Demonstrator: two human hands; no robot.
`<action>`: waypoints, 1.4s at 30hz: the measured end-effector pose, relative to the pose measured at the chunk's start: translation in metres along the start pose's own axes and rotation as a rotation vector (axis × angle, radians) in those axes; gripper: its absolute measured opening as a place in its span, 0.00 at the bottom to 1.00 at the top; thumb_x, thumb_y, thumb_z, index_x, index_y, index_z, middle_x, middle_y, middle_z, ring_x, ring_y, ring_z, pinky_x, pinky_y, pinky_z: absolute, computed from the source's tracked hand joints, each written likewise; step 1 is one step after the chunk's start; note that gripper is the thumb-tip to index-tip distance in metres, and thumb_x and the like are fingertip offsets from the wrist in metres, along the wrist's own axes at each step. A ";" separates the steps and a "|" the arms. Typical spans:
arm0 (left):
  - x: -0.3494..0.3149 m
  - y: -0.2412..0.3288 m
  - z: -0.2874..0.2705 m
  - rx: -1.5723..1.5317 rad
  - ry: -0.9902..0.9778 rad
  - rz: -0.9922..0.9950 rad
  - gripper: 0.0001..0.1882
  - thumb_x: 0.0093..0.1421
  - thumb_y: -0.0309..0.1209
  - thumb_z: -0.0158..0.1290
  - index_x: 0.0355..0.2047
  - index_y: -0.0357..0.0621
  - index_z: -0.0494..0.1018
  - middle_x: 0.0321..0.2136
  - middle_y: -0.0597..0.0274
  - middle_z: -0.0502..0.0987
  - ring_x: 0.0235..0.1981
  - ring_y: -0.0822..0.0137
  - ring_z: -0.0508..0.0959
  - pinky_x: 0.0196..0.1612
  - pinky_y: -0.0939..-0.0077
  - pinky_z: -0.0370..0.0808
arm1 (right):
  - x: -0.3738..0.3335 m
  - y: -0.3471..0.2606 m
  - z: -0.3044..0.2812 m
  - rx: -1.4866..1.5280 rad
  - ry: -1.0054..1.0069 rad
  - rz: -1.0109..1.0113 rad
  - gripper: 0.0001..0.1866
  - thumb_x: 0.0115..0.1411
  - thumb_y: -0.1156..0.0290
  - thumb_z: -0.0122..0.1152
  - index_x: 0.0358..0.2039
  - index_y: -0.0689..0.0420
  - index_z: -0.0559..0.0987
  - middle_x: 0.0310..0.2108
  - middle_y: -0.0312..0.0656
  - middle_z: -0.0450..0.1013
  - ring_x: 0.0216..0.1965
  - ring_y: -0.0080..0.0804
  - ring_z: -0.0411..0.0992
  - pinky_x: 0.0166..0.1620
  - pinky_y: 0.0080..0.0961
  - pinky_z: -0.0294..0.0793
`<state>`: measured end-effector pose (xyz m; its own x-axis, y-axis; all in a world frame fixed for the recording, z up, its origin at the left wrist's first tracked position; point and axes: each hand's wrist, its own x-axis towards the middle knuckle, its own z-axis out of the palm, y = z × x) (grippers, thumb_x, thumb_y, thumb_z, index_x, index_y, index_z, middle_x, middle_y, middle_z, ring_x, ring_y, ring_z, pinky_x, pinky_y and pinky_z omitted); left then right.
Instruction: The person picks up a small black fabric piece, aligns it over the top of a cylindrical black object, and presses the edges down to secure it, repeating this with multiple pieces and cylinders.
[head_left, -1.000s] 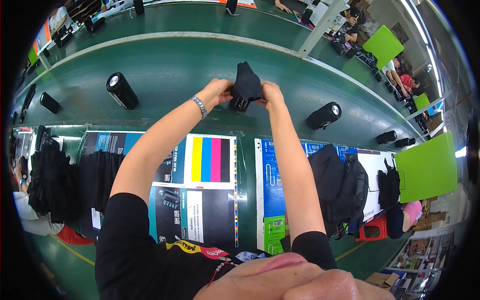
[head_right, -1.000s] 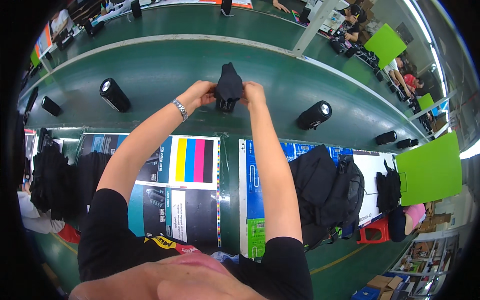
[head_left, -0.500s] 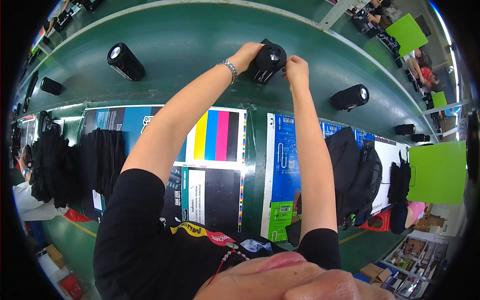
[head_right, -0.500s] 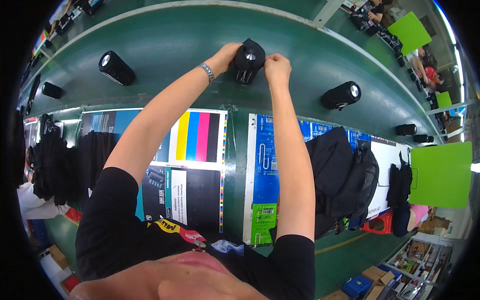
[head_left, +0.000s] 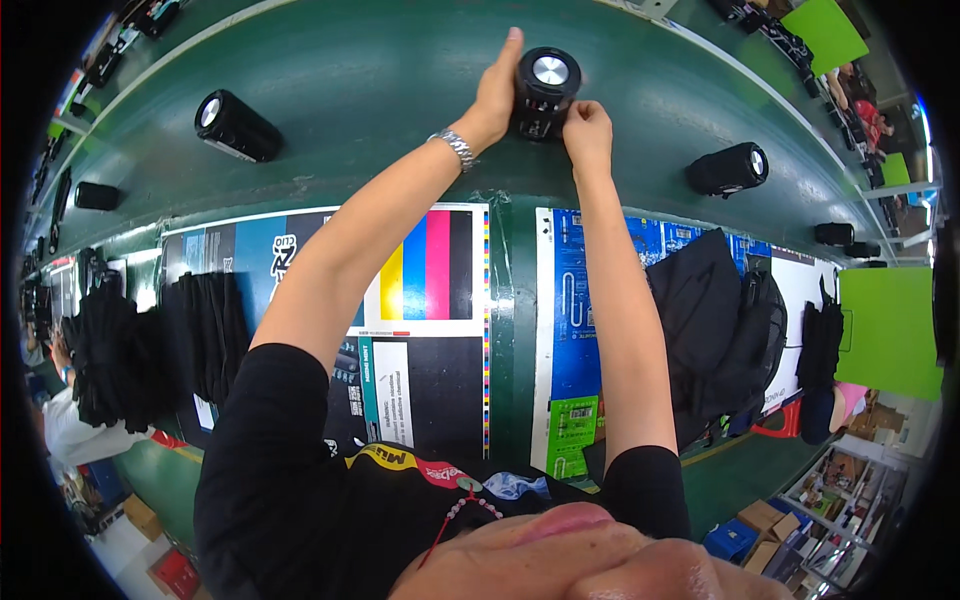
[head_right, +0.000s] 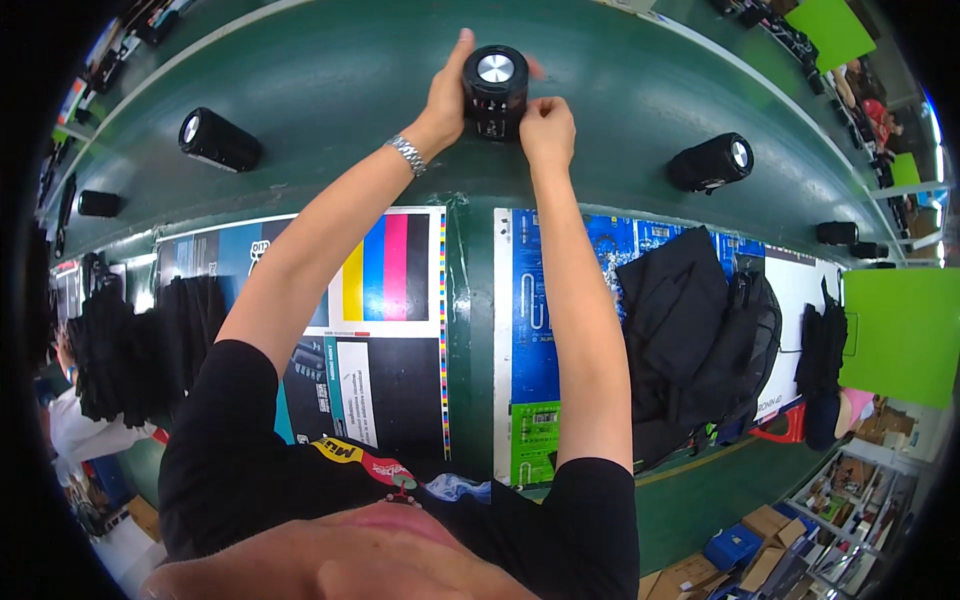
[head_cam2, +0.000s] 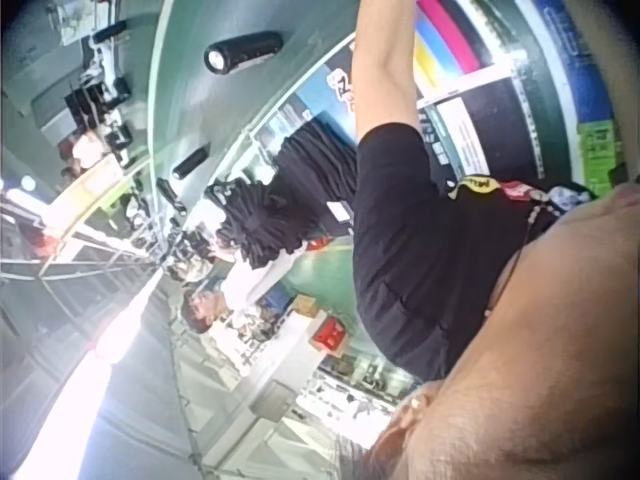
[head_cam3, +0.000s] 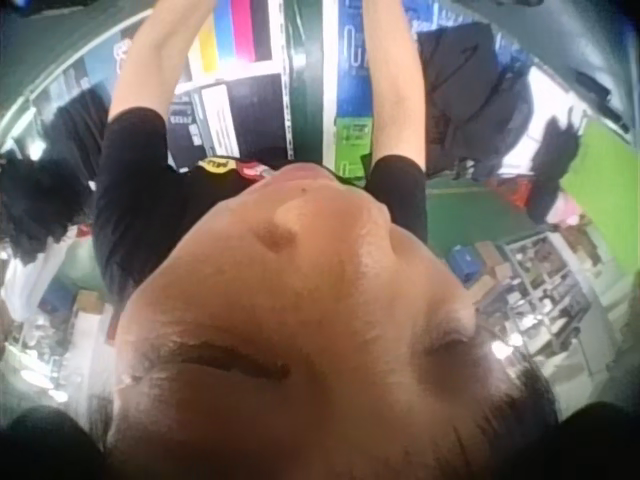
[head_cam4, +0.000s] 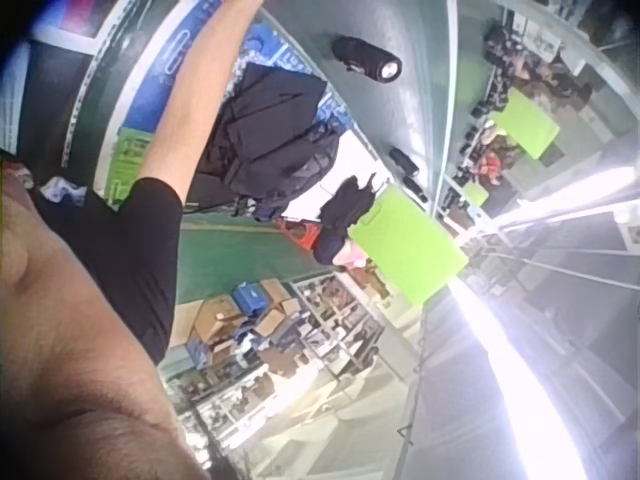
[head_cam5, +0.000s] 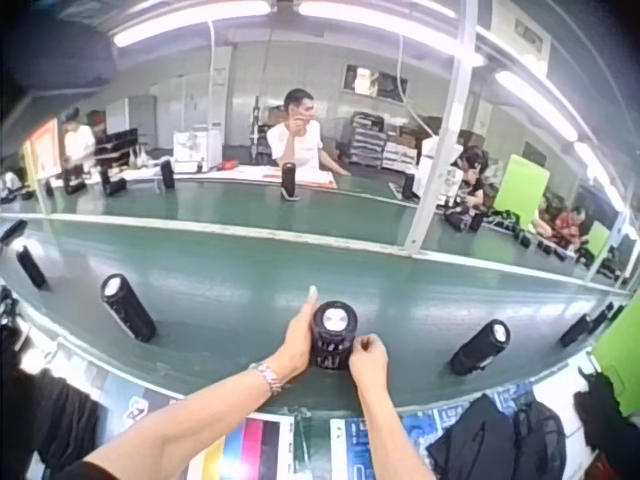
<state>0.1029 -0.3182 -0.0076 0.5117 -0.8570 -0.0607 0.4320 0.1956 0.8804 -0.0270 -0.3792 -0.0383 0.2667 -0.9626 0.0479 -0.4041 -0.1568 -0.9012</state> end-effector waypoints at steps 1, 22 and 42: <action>-0.006 0.006 0.006 -0.002 0.009 0.006 0.34 0.65 0.57 0.37 0.37 0.34 0.75 0.39 0.53 0.79 0.44 0.63 0.78 0.47 0.74 0.73 | 0.002 0.005 0.005 0.196 0.033 -0.141 0.13 0.62 0.65 0.50 0.36 0.60 0.79 0.35 0.45 0.78 0.36 0.30 0.76 0.39 0.29 0.74; -0.035 0.055 -0.043 -0.223 0.236 -0.322 0.31 0.68 0.53 0.26 0.50 0.43 0.69 0.41 0.58 0.77 0.47 0.64 0.73 0.53 0.68 0.64 | -0.060 -0.089 -0.053 0.171 0.169 -0.504 0.33 0.42 0.62 0.76 0.45 0.64 0.71 0.36 0.46 0.74 0.39 0.40 0.73 0.42 0.32 0.72; 0.001 0.088 0.012 0.841 -0.508 0.059 0.14 0.54 0.43 0.61 0.29 0.45 0.81 0.20 0.69 0.74 0.23 0.78 0.69 0.28 0.84 0.64 | -0.054 -0.056 -0.032 0.310 -0.045 -0.305 0.49 0.40 0.55 0.77 0.54 0.67 0.58 0.54 0.57 0.57 0.54 0.45 0.64 0.53 0.33 0.67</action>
<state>0.1328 -0.3069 0.0755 0.0501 -0.9983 0.0305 -0.3541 0.0108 0.9352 -0.0465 -0.3255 0.0231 0.3735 -0.8708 0.3196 -0.0205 -0.3522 -0.9357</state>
